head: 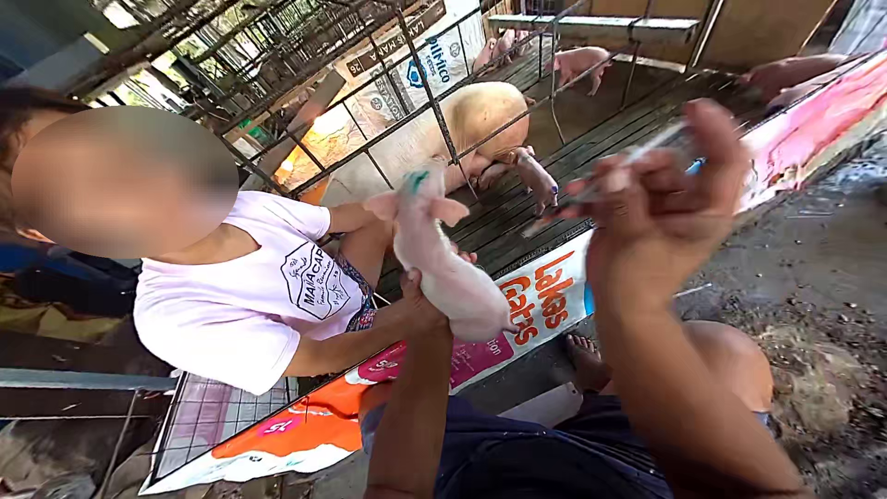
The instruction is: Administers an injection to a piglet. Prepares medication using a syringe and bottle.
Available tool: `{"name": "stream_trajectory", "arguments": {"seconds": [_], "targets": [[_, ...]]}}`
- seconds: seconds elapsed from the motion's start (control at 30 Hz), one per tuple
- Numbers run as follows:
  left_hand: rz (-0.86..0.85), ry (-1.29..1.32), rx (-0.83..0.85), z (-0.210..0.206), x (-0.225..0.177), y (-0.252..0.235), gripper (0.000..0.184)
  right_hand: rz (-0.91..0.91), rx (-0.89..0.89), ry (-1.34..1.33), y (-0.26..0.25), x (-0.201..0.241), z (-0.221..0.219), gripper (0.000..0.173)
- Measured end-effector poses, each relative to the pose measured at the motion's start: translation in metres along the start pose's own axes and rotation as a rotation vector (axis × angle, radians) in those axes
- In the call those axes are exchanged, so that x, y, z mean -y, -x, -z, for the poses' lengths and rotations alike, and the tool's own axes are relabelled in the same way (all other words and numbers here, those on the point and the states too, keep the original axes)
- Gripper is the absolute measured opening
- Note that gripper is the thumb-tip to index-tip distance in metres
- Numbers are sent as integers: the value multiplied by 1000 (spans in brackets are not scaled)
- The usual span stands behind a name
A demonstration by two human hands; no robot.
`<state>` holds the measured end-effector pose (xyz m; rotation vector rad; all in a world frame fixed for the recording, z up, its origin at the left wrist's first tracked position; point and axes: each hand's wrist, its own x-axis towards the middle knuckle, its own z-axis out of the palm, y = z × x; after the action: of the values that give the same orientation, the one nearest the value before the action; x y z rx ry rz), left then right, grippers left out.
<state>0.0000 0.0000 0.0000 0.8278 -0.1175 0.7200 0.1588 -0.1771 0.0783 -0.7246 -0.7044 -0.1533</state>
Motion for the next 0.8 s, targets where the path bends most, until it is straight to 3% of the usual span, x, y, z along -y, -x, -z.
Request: {"name": "stream_trajectory", "arguments": {"seconds": [0.1, 0.2, 0.27, 0.8], "targets": [[-12, 13, -7, -7, 5, 1, 55, 33, 13, -159, 20, -14, -54, 55], [-36, 97, 73, -12, 11, 3, 45, 36, -42, -187, 28, -23, -75, 52], [-78, 80, 31, -17, 14, 7, 38, 60, -54, -140, 29, -27, -78, 52], [-167, -4, -60, -2, 27, 12, 29, 73, -105, -3, 30, -41, -84, 53]]}}
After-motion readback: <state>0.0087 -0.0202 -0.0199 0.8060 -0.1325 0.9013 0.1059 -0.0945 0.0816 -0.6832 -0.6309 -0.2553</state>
